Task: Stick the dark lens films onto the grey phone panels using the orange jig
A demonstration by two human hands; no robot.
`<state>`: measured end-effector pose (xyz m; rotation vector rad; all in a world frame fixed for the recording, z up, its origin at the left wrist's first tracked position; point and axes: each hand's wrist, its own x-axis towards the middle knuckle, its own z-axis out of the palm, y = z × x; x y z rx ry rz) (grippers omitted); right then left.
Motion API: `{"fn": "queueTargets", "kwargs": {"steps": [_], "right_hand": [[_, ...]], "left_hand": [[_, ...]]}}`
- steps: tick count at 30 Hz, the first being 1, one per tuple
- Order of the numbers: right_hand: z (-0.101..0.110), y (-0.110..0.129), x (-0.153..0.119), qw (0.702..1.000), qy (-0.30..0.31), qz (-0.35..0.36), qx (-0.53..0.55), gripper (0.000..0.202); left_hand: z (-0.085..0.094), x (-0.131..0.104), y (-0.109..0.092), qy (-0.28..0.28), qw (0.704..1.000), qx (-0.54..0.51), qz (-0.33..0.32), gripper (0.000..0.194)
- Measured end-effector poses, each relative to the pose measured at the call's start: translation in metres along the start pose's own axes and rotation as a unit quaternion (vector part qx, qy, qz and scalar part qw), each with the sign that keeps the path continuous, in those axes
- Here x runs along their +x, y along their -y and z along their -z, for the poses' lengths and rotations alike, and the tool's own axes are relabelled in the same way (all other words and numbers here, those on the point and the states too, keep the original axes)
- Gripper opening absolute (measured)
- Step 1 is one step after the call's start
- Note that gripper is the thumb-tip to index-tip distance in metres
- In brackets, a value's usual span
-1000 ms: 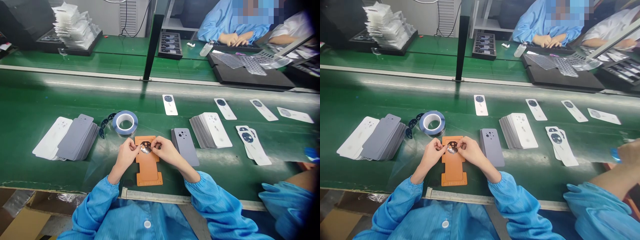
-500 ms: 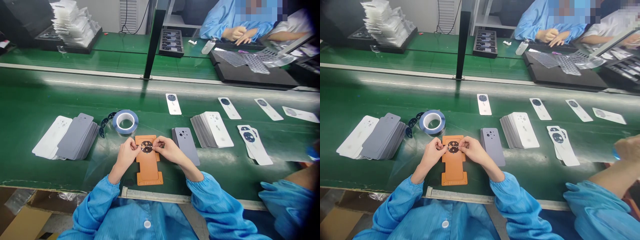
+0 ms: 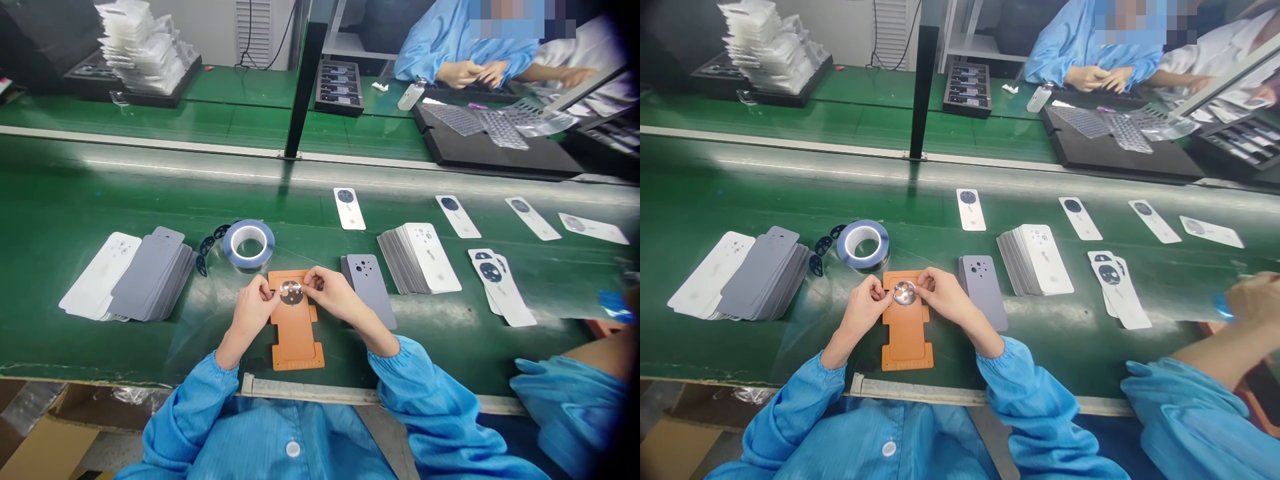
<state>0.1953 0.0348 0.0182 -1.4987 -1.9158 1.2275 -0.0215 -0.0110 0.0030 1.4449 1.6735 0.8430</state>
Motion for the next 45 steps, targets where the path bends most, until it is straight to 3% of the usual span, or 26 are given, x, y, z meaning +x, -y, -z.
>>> {"fn": "queueTargets", "kwargs": {"steps": [4,18,20,23,26,29,32,35,41,45], "right_hand": [[-0.005,-0.001,0.003,0.999,-0.010,0.026,-0.039,0.009],[0.004,0.005,-0.014,0.989,0.048,0.083,-0.114,0.014],[0.020,0.001,-0.019,0.988,0.034,0.079,-0.128,0.013],[0.060,-0.011,-0.021,0.978,-0.048,0.073,-0.191,0.015],[0.105,-0.030,-0.016,0.957,-0.103,0.035,-0.268,0.049],[0.131,-0.051,-0.008,0.951,-0.071,-0.014,-0.299,0.077],[0.136,-0.063,-0.004,0.956,-0.065,-0.007,-0.286,0.057],[0.134,-0.065,-0.005,0.961,-0.094,0.008,-0.258,0.033],[0.134,-0.064,-0.006,0.968,-0.068,-0.025,-0.238,0.053],[0.140,-0.054,-0.011,0.967,-0.134,-0.017,-0.214,0.046]], "left_hand": [[0.000,0.000,0.000,0.001,1.000,0.004,-0.002,0.027],[0.004,-0.004,-0.005,0.015,1.000,0.004,0.010,0.025],[0.004,-0.005,-0.003,0.018,1.000,0.006,0.009,0.024],[0.005,-0.008,0.001,0.036,0.999,0.015,0.004,0.019],[0.009,-0.013,0.001,0.059,0.997,0.043,-0.004,0.015],[0.013,-0.019,-0.002,0.052,0.996,0.078,-0.010,0.013],[0.018,-0.028,-0.004,0.023,0.995,0.086,-0.037,0.014],[0.022,-0.035,-0.005,0.017,0.993,0.080,-0.080,0.025],[0.021,-0.039,0.003,0.112,0.982,0.098,-0.113,0.080],[0.019,-0.039,0.007,0.132,0.980,0.093,-0.112,0.098]]}}
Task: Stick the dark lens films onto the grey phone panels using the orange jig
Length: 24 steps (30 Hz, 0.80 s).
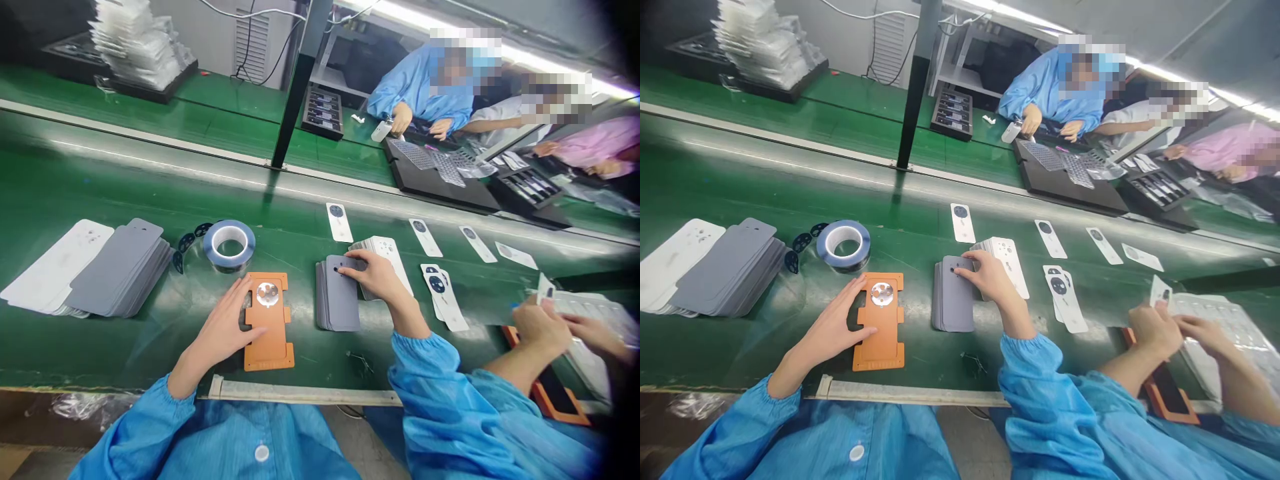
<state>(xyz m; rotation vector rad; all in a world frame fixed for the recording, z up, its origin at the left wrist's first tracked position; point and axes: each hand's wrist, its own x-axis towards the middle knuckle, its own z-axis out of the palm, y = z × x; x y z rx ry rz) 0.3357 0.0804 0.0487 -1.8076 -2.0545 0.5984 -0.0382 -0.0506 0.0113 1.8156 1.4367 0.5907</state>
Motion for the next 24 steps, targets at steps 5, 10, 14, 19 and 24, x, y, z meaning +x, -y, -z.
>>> {"fn": "queueTargets", "kwargs": {"steps": [5,10,14,19,24], "right_hand": [[0.019,0.010,-0.003,0.992,-0.012,-0.025,0.123,0.039],[0.016,0.009,0.002,0.985,0.023,-0.059,0.160,0.050],[0.017,0.010,0.002,0.985,-0.042,-0.027,0.167,0.044],[0.032,0.049,-0.015,0.966,-0.084,-0.022,0.243,0.036],[-0.017,0.118,-0.036,0.932,-0.026,-0.010,0.360,0.035]], "left_hand": [[0.002,0.000,-0.001,0.004,1.000,-0.006,0.009,0.098],[0.002,0.001,0.002,-0.011,1.000,-0.028,-0.001,0.098],[0.003,0.001,0.002,-0.011,0.999,-0.037,-0.001,0.098],[0.007,0.001,0.002,0.002,0.999,-0.042,0.012,0.096],[0.010,0.000,0.003,0.024,0.999,-0.041,-0.003,0.090]]}}
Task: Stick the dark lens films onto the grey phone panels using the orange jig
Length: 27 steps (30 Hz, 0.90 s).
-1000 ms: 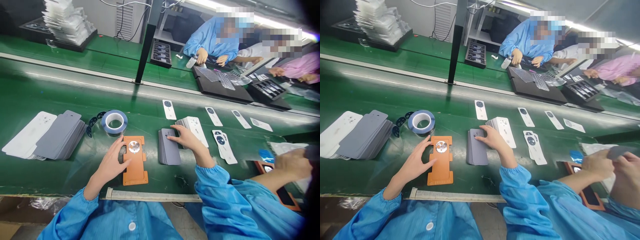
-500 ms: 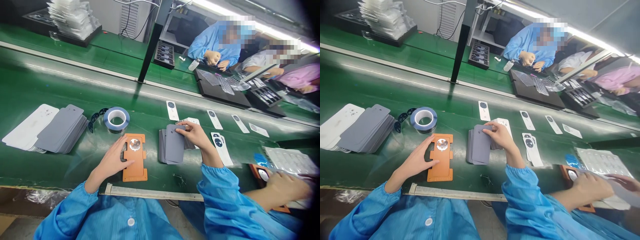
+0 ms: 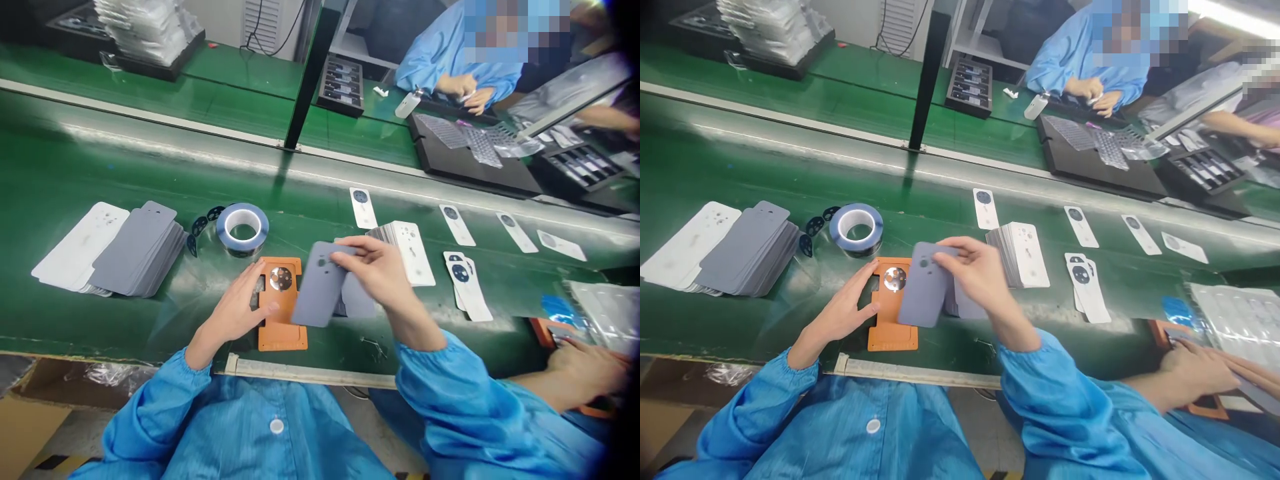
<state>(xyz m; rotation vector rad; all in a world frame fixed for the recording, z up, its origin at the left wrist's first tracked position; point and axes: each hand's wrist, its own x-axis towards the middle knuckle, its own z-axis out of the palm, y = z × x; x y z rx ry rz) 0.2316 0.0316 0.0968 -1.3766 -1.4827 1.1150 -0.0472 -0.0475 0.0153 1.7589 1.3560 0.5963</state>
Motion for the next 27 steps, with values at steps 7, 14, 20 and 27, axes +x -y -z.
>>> {"fn": "queueTargets", "kwargs": {"steps": [7,14,20,27], "right_hand": [[-0.073,-0.040,-0.016,0.995,0.102,-0.006,0.001,0.029],[-0.067,-0.061,-0.019,0.922,0.111,0.207,-0.308,0.036],[-0.071,-0.077,-0.038,0.850,0.132,0.269,-0.434,0.038],[-0.070,-0.079,-0.052,0.849,0.162,0.227,-0.449,0.049]], "left_hand": [[-0.006,0.001,-0.004,0.002,0.998,0.045,0.035,0.101],[-0.018,0.002,0.000,-0.028,0.992,0.119,-0.017,0.112],[-0.016,0.003,-0.001,0.022,0.988,0.145,-0.048,0.088],[-0.011,0.006,0.000,0.041,0.993,0.108,-0.029,0.087]]}}
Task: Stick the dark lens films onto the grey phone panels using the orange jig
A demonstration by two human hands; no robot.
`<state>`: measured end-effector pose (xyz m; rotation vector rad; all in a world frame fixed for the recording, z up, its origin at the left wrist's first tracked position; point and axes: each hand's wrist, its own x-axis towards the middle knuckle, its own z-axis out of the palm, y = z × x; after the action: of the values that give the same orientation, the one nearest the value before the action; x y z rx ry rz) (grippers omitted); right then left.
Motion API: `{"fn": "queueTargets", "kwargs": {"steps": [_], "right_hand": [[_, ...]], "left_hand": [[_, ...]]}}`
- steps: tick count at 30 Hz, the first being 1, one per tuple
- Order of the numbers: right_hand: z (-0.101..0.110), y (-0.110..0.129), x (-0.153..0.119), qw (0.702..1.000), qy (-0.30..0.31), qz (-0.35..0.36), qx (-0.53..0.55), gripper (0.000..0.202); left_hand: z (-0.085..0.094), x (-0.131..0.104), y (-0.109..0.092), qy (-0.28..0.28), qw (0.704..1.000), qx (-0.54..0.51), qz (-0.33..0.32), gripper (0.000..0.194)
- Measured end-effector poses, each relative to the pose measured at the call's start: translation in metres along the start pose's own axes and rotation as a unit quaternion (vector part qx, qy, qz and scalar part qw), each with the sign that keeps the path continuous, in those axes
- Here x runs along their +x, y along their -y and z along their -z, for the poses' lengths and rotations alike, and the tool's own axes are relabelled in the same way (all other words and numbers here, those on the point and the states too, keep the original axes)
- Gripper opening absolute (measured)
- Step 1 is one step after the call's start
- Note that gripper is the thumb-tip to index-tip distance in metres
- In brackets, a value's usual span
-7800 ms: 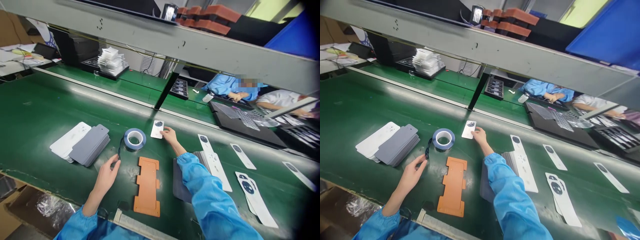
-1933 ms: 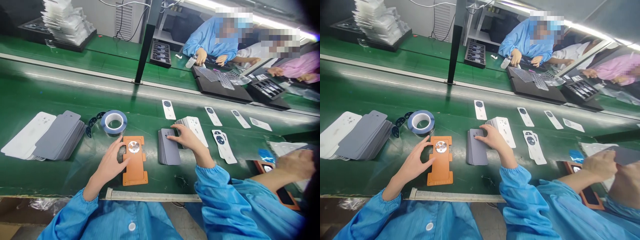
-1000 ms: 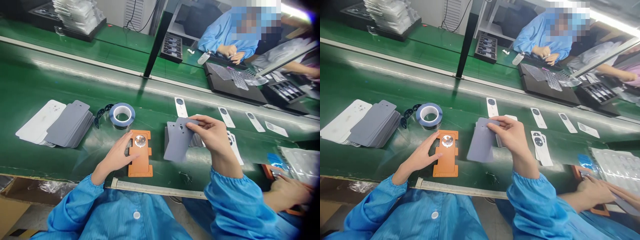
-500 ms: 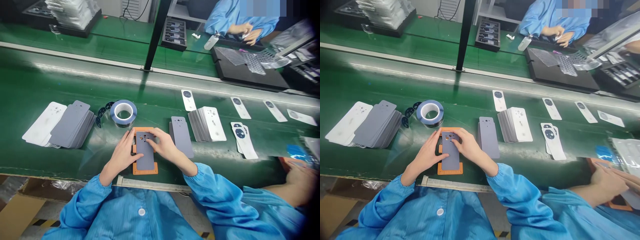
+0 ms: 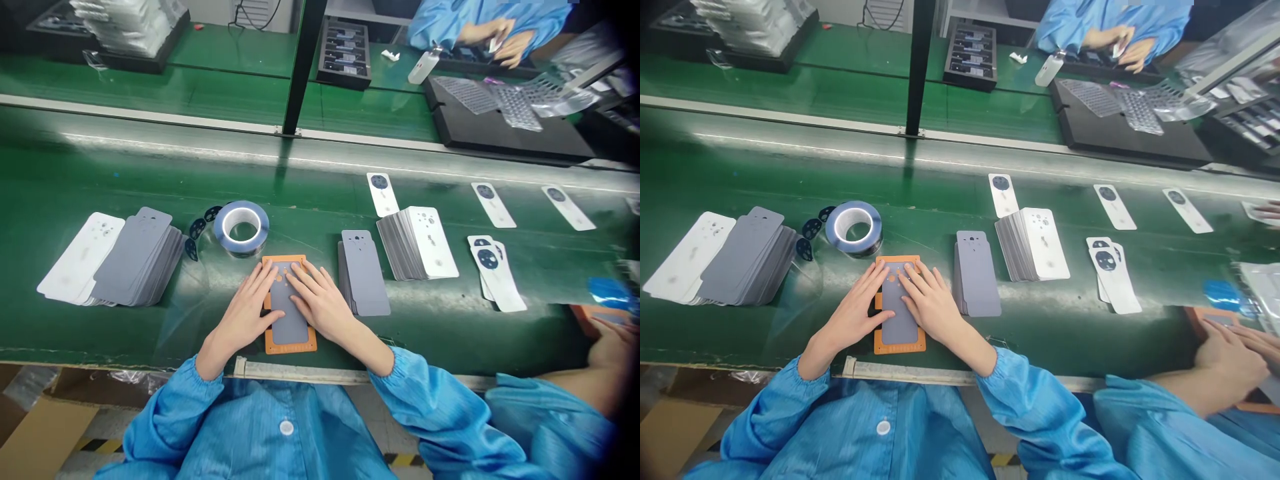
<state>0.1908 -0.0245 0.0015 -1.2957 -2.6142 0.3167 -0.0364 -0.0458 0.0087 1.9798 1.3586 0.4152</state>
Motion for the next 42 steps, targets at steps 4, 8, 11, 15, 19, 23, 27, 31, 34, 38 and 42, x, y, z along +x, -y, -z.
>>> {"fn": "queueTargets", "kwargs": {"steps": [4,8,11,15,19,23,27,31,34,38,42], "right_hand": [[-0.006,0.004,-0.001,0.999,-0.005,-0.017,-0.029,0.050],[-0.012,0.012,-0.008,0.998,-0.027,-0.022,-0.053,0.051],[-0.014,0.020,-0.025,0.997,-0.036,-0.011,-0.065,0.053],[-0.013,0.036,-0.056,0.997,-0.033,-0.003,-0.071,0.056],[-0.005,0.056,-0.082,0.998,-0.030,-0.006,-0.049,0.059],[0.003,0.058,-0.088,0.998,-0.047,-0.029,0.038,0.043],[0.004,0.041,-0.065,0.985,-0.088,-0.101,0.104,0.048],[0.013,0.048,-0.043,0.974,-0.103,-0.129,0.158,0.053],[0.026,0.066,-0.040,0.966,-0.088,-0.072,0.231,0.050],[0.024,0.066,-0.036,0.969,-0.099,-0.084,0.211,0.050],[0.019,0.057,-0.029,0.967,-0.118,-0.157,0.161,0.049]], "left_hand": [[0.003,0.001,-0.004,0.011,0.999,0.029,-0.011,0.077],[0.007,0.001,-0.011,0.008,0.996,0.083,-0.009,0.070],[0.009,0.001,-0.015,0.004,0.995,0.098,-0.005,0.067],[0.008,0.002,-0.016,0.004,0.997,0.077,0.006,0.075],[0.005,0.001,-0.013,-0.011,0.999,0.036,0.016,0.090],[0.002,-0.003,-0.010,-0.063,0.997,0.014,0.039,0.097],[-0.002,-0.008,-0.012,-0.130,0.990,-0.015,0.045,0.069],[-0.001,-0.011,-0.020,-0.199,0.975,-0.070,0.074,0.034],[0.003,-0.013,-0.022,-0.189,0.958,-0.168,0.135,0.034],[0.007,-0.013,-0.022,-0.153,0.942,-0.242,0.173,0.040],[0.004,-0.011,-0.021,-0.134,0.942,-0.238,0.195,0.043]]}}
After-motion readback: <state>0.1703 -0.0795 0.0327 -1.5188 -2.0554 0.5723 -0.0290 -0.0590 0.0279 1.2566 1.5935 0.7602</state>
